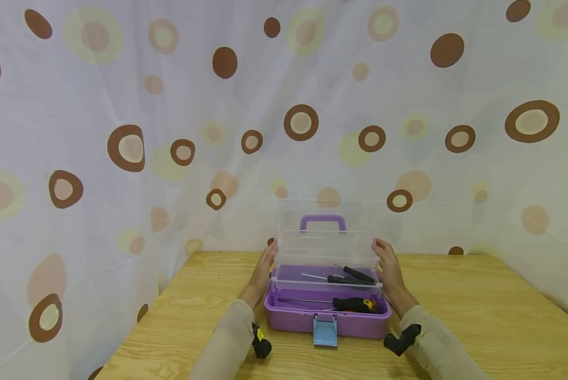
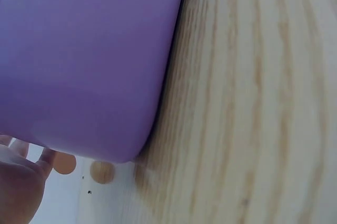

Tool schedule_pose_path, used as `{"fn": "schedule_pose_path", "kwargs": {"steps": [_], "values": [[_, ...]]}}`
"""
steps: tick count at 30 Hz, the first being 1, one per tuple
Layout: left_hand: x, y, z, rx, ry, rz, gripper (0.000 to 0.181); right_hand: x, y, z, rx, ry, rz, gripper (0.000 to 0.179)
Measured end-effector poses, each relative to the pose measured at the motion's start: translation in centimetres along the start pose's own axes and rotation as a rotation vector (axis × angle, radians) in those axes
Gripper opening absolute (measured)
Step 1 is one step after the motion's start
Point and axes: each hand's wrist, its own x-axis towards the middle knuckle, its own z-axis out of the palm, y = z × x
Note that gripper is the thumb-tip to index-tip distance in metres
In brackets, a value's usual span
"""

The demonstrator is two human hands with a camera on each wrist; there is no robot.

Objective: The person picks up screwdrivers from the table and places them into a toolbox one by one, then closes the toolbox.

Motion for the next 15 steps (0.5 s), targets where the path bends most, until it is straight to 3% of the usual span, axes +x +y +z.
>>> {"fn": "schedule_pose_path", "kwargs": {"steps": [15], "values": [[-0.16,-0.10,-0.31,0.004,-0.011,0.024,0.074,-0.37,0.02,-0.03,-0.046,0.019,-0.039,0.063]]}}
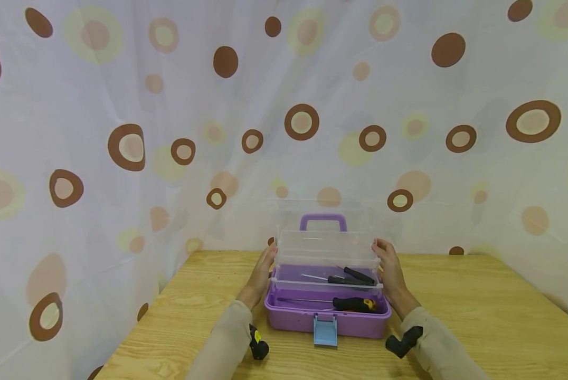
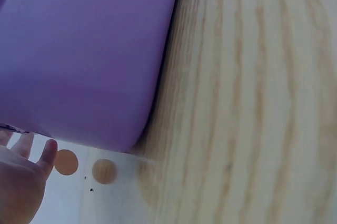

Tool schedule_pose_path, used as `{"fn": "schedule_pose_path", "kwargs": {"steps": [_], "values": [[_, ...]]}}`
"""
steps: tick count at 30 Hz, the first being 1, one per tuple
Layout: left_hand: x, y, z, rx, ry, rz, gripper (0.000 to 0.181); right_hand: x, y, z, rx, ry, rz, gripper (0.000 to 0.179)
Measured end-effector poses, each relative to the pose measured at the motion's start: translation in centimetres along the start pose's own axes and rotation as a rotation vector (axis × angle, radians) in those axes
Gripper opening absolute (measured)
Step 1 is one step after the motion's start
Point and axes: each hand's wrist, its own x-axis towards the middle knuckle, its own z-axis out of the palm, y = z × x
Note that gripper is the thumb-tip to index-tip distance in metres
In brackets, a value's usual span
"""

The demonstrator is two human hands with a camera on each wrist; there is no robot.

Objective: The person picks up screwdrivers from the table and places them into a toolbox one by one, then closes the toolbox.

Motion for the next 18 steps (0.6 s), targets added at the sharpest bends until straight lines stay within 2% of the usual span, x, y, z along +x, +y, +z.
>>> {"fn": "schedule_pose_path", "kwargs": {"steps": [8,18], "values": [[-0.11,-0.19,0.03,-0.033,-0.008,-0.002,0.074,-0.13,-0.24,-0.06,-0.009,-0.022,0.009,0.063],[-0.44,-0.04,-0.09,-0.030,-0.010,0.006,0.073,-0.25,-0.18,-0.16,-0.035,-0.020,0.011,0.060]]}}
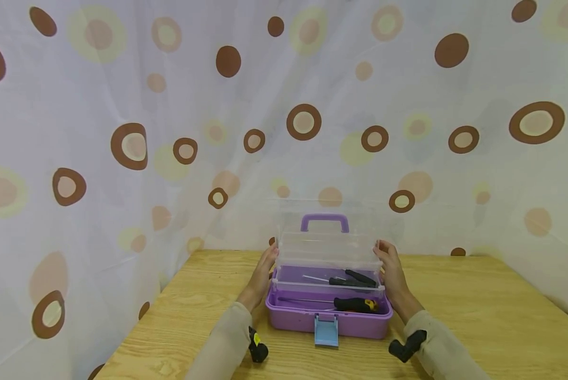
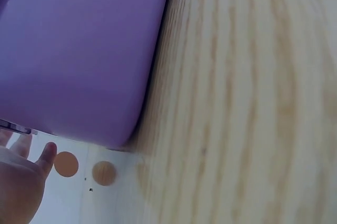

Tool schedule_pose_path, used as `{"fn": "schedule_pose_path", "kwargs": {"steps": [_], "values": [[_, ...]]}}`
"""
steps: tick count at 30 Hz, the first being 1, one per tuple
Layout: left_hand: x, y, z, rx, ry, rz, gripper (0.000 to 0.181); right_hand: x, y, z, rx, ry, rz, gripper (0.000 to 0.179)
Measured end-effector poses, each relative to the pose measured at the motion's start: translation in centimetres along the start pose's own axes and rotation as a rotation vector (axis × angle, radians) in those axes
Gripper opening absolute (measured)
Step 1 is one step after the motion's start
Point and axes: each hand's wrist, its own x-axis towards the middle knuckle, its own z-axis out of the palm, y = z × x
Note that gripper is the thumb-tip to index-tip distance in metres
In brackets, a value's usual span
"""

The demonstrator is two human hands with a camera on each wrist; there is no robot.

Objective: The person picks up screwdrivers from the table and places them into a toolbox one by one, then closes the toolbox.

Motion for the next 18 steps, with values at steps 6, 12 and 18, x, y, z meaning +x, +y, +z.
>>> {"fn": "schedule_pose_path", "kwargs": {"steps": [6,12,18], "values": [[-0.06,-0.27,-0.13,0.013,-0.002,0.008,0.072,-0.18,0.15,-0.10,0.000,-0.009,-0.006,0.059],[-0.30,-0.22,-0.15,0.010,-0.004,0.005,0.073,-0.51,0.17,-0.12,0.002,-0.013,-0.018,0.062],[-0.56,-0.15,-0.22,0.017,-0.008,-0.015,0.076,-0.80,0.14,-0.18,0.000,-0.017,-0.024,0.063]]}}
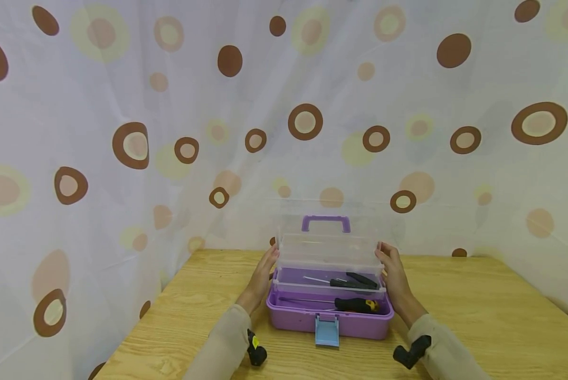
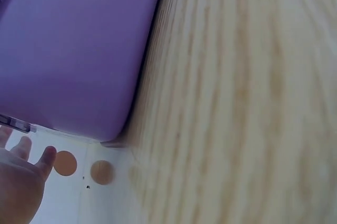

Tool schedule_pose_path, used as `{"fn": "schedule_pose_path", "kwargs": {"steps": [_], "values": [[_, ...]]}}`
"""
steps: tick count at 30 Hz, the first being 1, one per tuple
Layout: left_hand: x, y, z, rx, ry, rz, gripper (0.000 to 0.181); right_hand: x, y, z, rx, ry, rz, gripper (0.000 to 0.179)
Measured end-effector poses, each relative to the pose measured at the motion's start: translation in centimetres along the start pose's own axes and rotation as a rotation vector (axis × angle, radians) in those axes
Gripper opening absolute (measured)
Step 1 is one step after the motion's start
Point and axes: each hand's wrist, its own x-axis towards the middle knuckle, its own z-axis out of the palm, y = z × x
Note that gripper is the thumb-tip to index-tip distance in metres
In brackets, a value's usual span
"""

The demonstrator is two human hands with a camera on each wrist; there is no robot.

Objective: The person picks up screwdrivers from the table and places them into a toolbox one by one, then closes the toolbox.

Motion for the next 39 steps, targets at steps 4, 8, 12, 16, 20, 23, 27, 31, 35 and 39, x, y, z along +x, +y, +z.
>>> {"fn": "schedule_pose_path", "kwargs": {"steps": [4,8,12,16,20,23,27,31,35,39], "values": [[-0.1,0.0,-0.1,0.022,0.003,-0.009,0.079,-0.2,0.0,0.0,-0.005,-0.007,0.003,0.065],[-0.2,0.2,-0.1,0.049,0.011,-0.008,0.078,-0.4,-0.2,-0.1,-0.035,-0.017,0.003,0.069],[-0.4,0.4,-0.2,0.056,0.017,-0.008,0.077,-0.6,-0.4,-0.3,-0.096,-0.022,0.005,0.072],[-0.4,0.4,-0.2,0.061,0.018,-0.002,0.077,-0.7,-0.6,-0.6,-0.151,-0.034,0.000,0.075],[-0.6,0.5,-0.2,0.064,0.010,0.001,0.076,-0.8,-0.7,-0.9,-0.178,-0.053,-0.016,0.076],[-0.8,0.5,-0.2,0.060,-0.002,-0.007,0.074,-0.9,-0.6,-1.0,-0.184,-0.064,-0.026,0.075],[-0.9,0.6,-0.3,0.041,-0.026,-0.008,0.072,-0.9,-0.6,-1.2,-0.185,-0.071,-0.029,0.074],[-0.9,0.5,-0.5,0.022,-0.046,0.005,0.071,-1.0,-0.6,-1.2,-0.190,-0.073,-0.031,0.074],[-1.0,0.3,-0.7,0.006,-0.064,0.008,0.069,-1.2,-0.6,-1.3,-0.189,-0.084,-0.045,0.074],[-1.2,0.3,-0.7,0.001,-0.069,0.006,0.071,-1.4,-0.7,-1.3,-0.172,-0.098,-0.057,0.075]]}}
